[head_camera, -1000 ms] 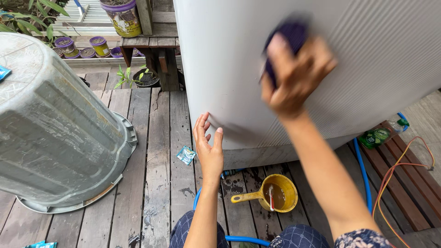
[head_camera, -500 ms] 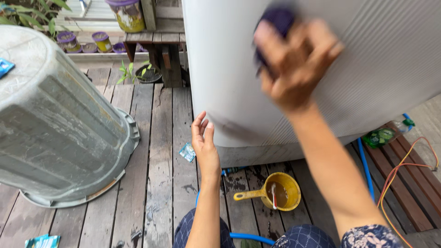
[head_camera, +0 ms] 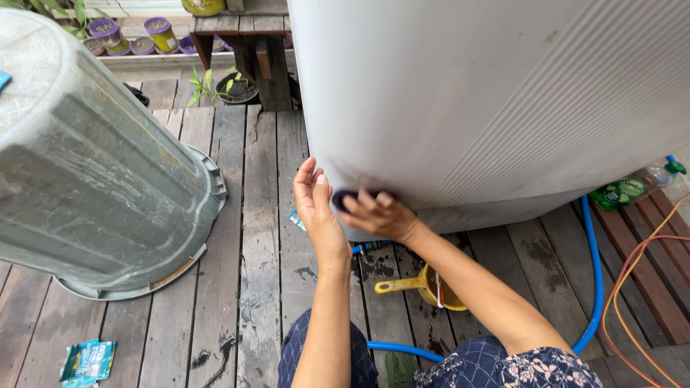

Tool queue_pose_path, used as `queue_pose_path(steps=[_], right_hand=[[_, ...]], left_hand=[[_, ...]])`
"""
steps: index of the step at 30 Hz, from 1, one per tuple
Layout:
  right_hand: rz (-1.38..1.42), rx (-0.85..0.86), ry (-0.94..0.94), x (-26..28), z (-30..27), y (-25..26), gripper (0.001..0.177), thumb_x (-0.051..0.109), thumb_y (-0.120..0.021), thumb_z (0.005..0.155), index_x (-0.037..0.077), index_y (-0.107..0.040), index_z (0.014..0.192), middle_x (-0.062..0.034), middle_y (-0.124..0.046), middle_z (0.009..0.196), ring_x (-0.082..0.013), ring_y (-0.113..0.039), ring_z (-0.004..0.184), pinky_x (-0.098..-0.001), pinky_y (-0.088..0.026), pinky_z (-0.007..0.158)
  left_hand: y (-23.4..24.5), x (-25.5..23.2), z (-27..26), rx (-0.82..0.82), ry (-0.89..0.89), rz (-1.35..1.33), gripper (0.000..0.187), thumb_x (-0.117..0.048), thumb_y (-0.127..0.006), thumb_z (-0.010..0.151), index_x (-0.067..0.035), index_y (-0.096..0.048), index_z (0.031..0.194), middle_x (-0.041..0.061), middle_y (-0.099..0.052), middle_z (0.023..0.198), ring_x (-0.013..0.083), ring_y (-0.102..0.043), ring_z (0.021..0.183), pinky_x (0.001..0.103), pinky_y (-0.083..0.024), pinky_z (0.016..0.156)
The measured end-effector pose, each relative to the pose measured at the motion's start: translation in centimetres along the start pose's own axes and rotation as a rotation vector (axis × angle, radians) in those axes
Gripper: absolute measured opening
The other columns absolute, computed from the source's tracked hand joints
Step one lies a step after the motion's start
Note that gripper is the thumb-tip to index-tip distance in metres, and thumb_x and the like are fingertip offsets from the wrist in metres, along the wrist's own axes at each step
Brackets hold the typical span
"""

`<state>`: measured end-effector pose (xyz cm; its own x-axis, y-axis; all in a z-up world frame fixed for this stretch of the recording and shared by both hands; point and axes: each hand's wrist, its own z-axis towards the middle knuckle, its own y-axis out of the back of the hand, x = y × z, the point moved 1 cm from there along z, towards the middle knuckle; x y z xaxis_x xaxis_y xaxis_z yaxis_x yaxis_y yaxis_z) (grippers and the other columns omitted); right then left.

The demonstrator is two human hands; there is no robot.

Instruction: The person cleans the exterior of a washing machine by scrubbing with a brush and wiping the surface with a cloth.

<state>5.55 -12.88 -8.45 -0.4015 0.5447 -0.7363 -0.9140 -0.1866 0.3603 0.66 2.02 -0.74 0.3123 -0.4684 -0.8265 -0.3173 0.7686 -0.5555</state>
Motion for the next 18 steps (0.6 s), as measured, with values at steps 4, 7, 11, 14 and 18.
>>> queue_pose_path(steps=[4, 7, 11, 14, 18], right_hand=[[0.085, 0.173, 0.093, 2.3, -3.6, -0.6, 0.031, 0.034, -0.056, 0.098, 0.036, -0.062, 0.128, 0.0112, -0.059, 0.134, -0.011, -0.05, 0.121, -0.037, -0.031, 0.104], [0.075, 0.12, -0.022, 0.2, -1.5, 0.8, 0.031, 0.035, -0.058, 0.101, 0.038, -0.062, 0.132, 0.0133, -0.058, 0.131, -0.0108, -0.049, 0.116, -0.0348, -0.031, 0.099], [-0.054, -0.069, -0.231, -6.4, 3.5, 5.1, 0.028, 0.038, -0.063, 0.109, 0.037, -0.064, 0.137, 0.0088, -0.058, 0.12, -0.0163, -0.047, 0.111, -0.0366, -0.032, 0.094], [-0.1, -0.214, -0.436, -12.0, 7.0, 6.8, 0.036, 0.037, -0.055, 0.098, 0.032, -0.065, 0.132, -0.0001, -0.058, 0.11, -0.0244, -0.049, 0.109, -0.0453, -0.034, 0.091], [0.014, -0.356, -0.647, -12.1, 8.7, 6.0, 0.026, 0.037, -0.065, 0.109, 0.028, -0.06, 0.132, -0.0046, -0.062, 0.121, -0.0281, -0.049, 0.116, -0.0475, -0.039, 0.099]], left_hand=[[0.5, -0.2, 0.5, 0.005, -0.003, -0.041, 0.04, -0.019, -0.053, 0.1, -0.007, -0.055, 0.138, 0.008, -0.057, 0.137, 0.019, -0.05, 0.131, 0.035, -0.04, 0.111], [1.1, -0.4, 0.8, 0.01, 0.025, -0.076, 0.04, -0.018, -0.055, 0.099, -0.006, -0.056, 0.137, 0.009, -0.059, 0.134, 0.0192, -0.052, 0.129, 0.035, -0.041, 0.11], [1.0, -0.4, 0.9, 0.029, 0.037, -0.067, 0.039, -0.018, -0.054, 0.098, -0.006, -0.059, 0.135, 0.008, -0.059, 0.134, 0.018, -0.051, 0.13, 0.035, -0.041, 0.11], [0.3, 0.4, 0.9, 0.044, 0.108, -0.044, 0.038, -0.018, -0.054, 0.098, -0.008, -0.059, 0.135, 0.008, -0.06, 0.134, 0.0178, -0.052, 0.129, 0.034, -0.04, 0.11], [-0.7, 1.1, 0.0, 0.066, 0.08, -0.035, 0.038, -0.017, -0.056, 0.098, -0.007, -0.059, 0.135, 0.009, -0.059, 0.135, 0.0197, -0.052, 0.13, 0.035, -0.04, 0.114]])
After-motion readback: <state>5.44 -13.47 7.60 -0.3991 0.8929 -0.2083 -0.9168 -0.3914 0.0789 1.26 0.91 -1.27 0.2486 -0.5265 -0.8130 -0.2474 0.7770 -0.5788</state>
